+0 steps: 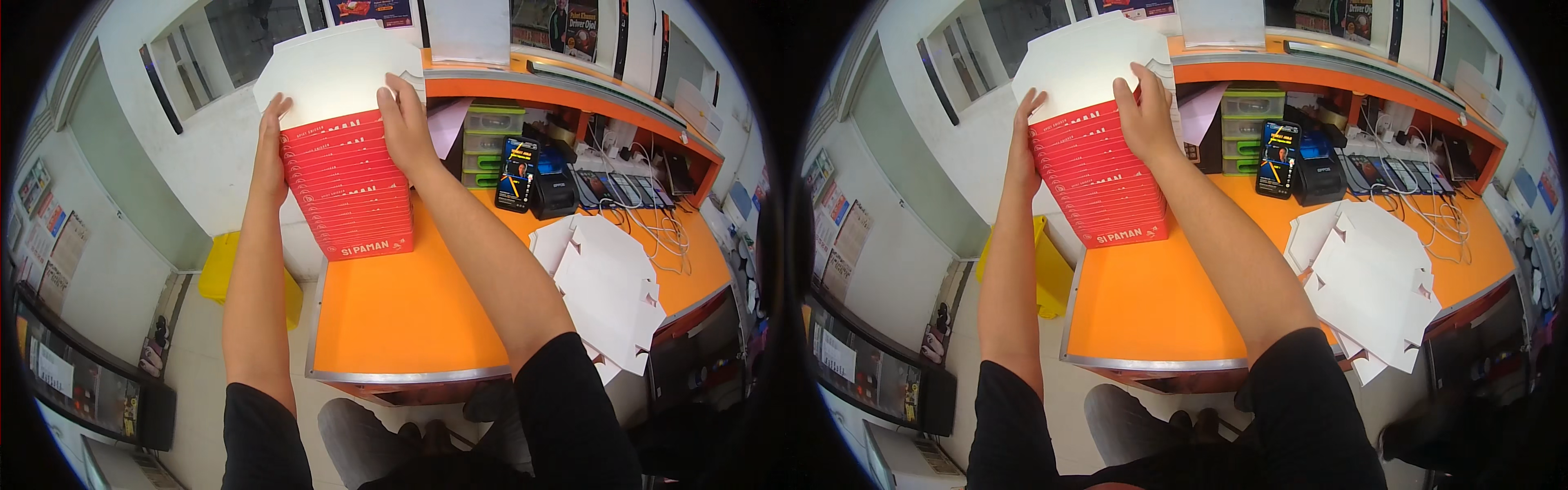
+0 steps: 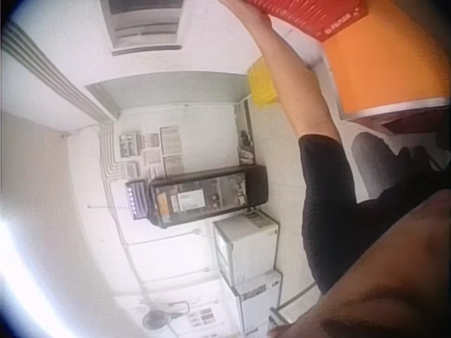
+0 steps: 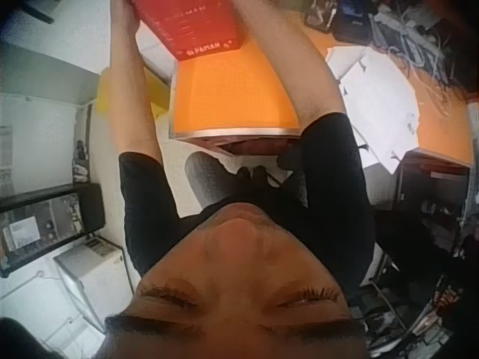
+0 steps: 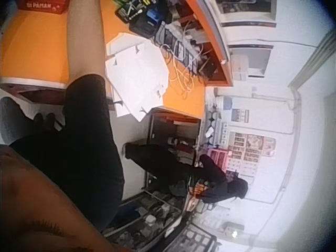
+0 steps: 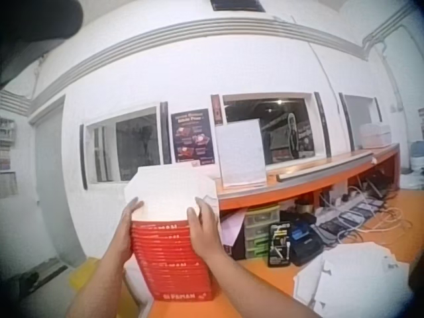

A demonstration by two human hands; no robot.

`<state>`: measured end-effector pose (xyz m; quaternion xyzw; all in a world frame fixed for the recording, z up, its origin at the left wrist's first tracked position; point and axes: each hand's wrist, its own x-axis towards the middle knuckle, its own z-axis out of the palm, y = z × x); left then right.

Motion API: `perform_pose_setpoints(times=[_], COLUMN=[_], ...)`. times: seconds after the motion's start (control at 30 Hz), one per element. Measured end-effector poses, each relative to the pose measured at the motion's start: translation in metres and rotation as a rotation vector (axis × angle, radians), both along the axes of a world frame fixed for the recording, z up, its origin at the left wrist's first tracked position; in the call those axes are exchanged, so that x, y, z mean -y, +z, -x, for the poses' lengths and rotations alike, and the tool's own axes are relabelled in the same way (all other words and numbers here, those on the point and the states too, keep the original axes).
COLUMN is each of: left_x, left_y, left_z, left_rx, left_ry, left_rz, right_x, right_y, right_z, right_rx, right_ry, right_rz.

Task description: The person adjusts a stack of assembled food boxes on a counter, takes flat paper carton cutouts, and folds them into boxes by hand.

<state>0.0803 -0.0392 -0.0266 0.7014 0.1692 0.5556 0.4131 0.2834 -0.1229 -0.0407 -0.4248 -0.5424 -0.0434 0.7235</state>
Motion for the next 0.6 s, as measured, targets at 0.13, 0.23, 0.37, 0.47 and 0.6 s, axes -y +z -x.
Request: perform_pose_setpoints(times=[0.13, 0.23, 0.37, 0.47, 0.6], left_x=[0.012, 0.006, 0.012, 0.018, 0.020], left_y=[-0.023, -0.043, -0.053, -0.050, -0.046], left_z=[0.004, 0.007, 0.000, -0.004, 0.002], left_rx=[0.115, 0.126, 0.178, 0.115, 0.079], left_ry=[-0.021, -0.053, -0.006, 0.111, 0.089], left_rz=[0.042, 0.079, 0.146, 0.108, 0.137], right_x=[0.012, 0.020, 0.024, 0.026, 0.029], right_y=[-0.036, -0.056, -0.061, -0.060, -0.059], right_z=[0.007, 0.015, 0.027, 0.028, 0.035], right_rx=[0.006, 0.027, -0.064, -0.092, -0.104], right_ry=[0.092, 0.134, 0.113, -0.005, -0.026], right_rz=[-0.060, 0.020, 0.072, 0.072, 0.088])
